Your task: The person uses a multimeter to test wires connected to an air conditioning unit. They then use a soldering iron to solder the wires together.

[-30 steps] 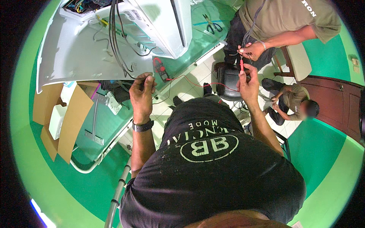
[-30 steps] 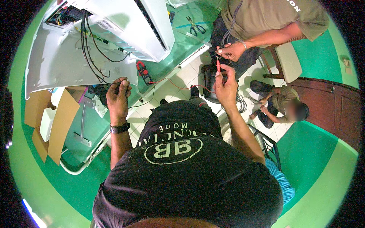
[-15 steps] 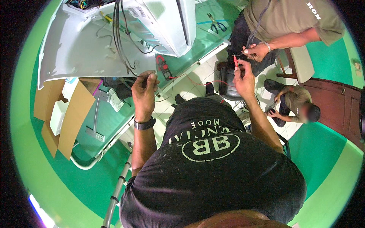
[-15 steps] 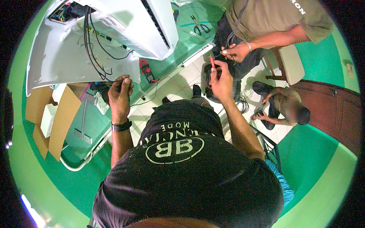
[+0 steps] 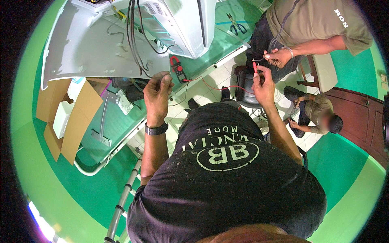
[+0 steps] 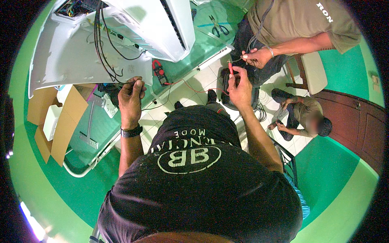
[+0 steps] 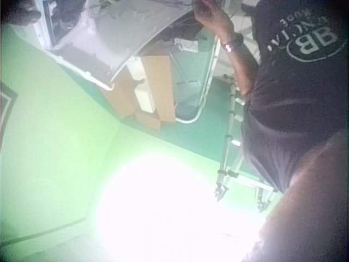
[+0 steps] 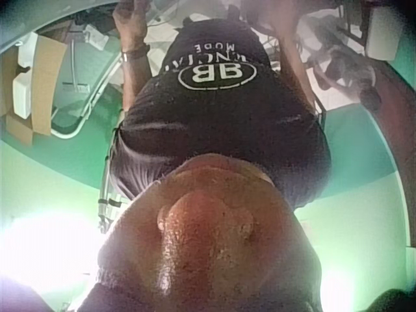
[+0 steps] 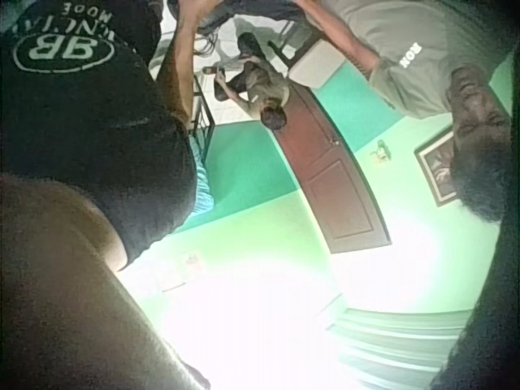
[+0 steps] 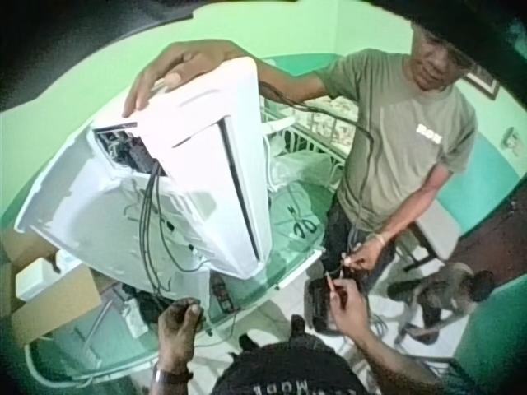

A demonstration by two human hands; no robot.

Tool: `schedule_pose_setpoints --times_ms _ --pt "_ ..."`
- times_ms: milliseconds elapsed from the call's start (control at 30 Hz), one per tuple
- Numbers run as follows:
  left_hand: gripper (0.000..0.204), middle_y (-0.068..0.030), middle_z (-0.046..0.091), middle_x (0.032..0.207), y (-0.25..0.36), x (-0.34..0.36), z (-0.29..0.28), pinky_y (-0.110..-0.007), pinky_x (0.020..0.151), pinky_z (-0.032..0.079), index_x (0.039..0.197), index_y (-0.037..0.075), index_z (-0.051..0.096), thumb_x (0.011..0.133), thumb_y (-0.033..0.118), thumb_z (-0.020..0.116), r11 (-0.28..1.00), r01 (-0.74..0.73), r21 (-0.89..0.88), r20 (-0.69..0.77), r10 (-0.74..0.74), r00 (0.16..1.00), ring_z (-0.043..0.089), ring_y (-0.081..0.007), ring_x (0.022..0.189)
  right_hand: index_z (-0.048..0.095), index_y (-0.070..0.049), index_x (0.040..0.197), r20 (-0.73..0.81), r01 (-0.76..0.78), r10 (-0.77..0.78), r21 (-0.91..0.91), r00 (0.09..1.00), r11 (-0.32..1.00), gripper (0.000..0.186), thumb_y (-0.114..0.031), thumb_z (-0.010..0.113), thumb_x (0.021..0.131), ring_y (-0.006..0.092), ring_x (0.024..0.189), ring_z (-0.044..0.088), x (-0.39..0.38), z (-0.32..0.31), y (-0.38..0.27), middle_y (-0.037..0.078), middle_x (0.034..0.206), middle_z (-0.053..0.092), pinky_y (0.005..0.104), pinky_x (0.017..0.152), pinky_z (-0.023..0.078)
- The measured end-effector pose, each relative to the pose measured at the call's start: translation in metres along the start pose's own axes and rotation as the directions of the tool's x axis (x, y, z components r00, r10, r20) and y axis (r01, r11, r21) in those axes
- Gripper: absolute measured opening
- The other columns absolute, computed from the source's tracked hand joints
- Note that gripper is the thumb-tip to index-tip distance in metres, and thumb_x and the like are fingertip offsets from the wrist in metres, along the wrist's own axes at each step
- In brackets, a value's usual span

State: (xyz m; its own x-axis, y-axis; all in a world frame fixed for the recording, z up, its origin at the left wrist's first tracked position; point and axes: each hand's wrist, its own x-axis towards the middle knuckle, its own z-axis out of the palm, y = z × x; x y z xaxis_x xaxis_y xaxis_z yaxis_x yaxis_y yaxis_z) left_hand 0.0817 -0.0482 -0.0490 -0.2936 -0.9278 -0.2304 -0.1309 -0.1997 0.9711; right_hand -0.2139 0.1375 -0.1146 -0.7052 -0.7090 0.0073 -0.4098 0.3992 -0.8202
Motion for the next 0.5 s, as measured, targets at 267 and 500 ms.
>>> schedule_pose_setpoints --times_ms 267,500 --pt "0.027 -0.0035 0.065 0.081 -0.0014 0.0020 -0.0010 -0.022 0.060 0.043 0.110 -0.002 0.066 0.097 0.021 0.067 1.000 0.010 -0.014 0.001 -0.010 1.000 0.053 -0.0080 0.067 0.052 -0.007 0.123 0.023 -0.023 0.022 0.033 0.999 0.999 0.024 -0.012 0.056 0.100 0.0107 0.054 0.057 -0.0008 -0.0012 -0.0030 0.005 0.076 0.059 0.0282 0.049 0.045" --pt "0.027 -0.0031 0.065 0.082 -0.0005 0.0024 -0.0020 -0.022 0.060 0.043 0.110 -0.002 0.065 0.097 0.022 0.067 1.000 -0.001 -0.004 0.003 0.001 1.000 0.053 -0.0078 0.068 0.051 -0.006 0.124 0.037 -0.039 0.038 0.041 0.999 0.998 0.025 -0.013 0.056 0.100 0.0103 0.053 0.057 -0.0006 -0.0015 -0.0046 0.005 0.078 0.058 0.0280 0.048 0.045"
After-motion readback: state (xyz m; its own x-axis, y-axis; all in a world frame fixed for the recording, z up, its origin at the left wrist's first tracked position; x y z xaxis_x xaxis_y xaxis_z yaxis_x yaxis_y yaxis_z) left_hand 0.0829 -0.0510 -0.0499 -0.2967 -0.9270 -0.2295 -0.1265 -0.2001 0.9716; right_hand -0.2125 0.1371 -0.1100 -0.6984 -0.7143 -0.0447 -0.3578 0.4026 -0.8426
